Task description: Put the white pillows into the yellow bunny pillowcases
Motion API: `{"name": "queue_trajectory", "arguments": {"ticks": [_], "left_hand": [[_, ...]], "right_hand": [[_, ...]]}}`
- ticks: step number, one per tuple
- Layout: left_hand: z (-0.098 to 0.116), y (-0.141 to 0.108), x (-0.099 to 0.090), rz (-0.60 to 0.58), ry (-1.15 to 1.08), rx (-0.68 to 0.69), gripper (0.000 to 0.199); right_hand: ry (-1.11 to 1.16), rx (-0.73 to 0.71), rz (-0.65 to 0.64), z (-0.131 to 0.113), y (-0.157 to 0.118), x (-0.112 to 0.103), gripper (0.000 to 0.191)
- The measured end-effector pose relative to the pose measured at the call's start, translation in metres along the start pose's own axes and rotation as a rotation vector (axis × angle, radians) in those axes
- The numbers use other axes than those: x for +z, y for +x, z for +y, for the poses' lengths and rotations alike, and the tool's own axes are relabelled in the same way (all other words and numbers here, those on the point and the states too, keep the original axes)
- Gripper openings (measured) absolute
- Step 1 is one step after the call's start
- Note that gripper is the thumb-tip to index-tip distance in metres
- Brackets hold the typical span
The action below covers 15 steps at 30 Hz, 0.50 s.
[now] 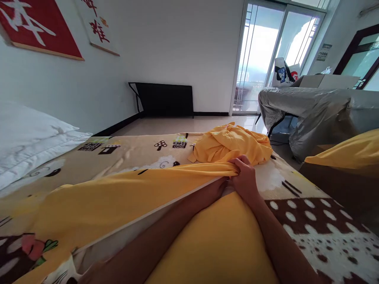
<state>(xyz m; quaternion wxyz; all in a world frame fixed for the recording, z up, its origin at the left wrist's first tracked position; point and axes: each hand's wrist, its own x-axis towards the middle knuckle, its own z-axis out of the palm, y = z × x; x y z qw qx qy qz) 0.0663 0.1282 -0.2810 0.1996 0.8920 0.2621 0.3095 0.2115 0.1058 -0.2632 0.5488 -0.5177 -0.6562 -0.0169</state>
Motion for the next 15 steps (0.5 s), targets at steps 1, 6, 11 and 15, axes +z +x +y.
{"name": "queue_trajectory", "arguments": {"ticks": [1, 6, 11, 15], "left_hand": [[0.0, 0.0, 0.0001, -0.003, 0.001, -0.008, 0.037], [-0.0002, -0.0009, 0.0, 0.011, -0.002, -0.035, 0.038], [0.0029, -0.0019, -0.0019, -0.015, -0.016, -0.038, 0.039], [0.0017, -0.0018, -0.0005, -0.009, -0.015, -0.03, 0.038]], "right_hand": [[0.009, -0.013, 0.003, -0.0002, 0.0001, -0.0003, 0.037], [0.131, -0.039, -0.068, -0.0014, 0.0011, -0.001, 0.038], [0.136, -0.04, -0.051, -0.0004, 0.0019, 0.0003, 0.037], [0.123, -0.017, -0.048, -0.0012, 0.0024, -0.0002, 0.034]]}}
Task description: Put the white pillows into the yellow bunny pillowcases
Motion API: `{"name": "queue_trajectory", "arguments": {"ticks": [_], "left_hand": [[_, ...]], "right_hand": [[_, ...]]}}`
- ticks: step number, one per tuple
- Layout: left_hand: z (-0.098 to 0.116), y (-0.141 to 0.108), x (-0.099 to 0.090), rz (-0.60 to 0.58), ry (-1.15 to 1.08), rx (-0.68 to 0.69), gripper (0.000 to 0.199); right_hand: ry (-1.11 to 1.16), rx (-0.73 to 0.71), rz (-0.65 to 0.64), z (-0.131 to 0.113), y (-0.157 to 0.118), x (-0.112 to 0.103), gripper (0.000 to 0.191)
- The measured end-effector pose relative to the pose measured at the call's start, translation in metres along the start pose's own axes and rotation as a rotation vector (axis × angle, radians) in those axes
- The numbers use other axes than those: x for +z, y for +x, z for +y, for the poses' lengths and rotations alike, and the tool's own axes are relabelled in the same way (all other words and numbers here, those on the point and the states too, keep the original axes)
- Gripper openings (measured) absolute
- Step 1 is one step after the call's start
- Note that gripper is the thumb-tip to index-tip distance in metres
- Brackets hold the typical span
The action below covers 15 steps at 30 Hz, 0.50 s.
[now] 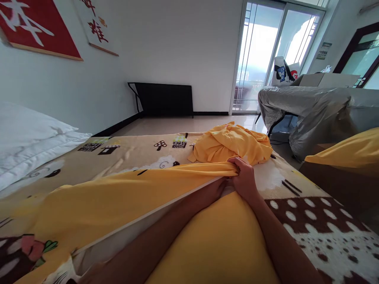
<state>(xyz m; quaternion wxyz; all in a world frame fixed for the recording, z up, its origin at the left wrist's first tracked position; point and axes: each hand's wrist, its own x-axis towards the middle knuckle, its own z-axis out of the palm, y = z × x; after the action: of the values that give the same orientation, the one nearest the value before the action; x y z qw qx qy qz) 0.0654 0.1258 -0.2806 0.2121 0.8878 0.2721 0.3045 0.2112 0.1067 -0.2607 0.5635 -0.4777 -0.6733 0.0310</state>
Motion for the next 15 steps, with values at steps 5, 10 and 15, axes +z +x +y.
{"name": "queue_trajectory", "arguments": {"ticks": [5, 10, 15], "left_hand": [[-0.0034, -0.0011, 0.0013, 0.062, 0.065, -0.051, 0.041], [-0.0039, -0.0034, 0.0005, 0.089, 0.128, -0.149, 0.041], [-0.0029, -0.0025, -0.0001, 0.083, 0.128, -0.195, 0.04]], "right_hand": [[-0.001, 0.018, -0.004, -0.0022, 0.0, -0.0008, 0.032], [-0.013, 0.051, -0.016, -0.0009, -0.0011, -0.0009, 0.03], [-0.02, 0.058, -0.028, -0.0002, -0.0014, -0.0012, 0.031]]}}
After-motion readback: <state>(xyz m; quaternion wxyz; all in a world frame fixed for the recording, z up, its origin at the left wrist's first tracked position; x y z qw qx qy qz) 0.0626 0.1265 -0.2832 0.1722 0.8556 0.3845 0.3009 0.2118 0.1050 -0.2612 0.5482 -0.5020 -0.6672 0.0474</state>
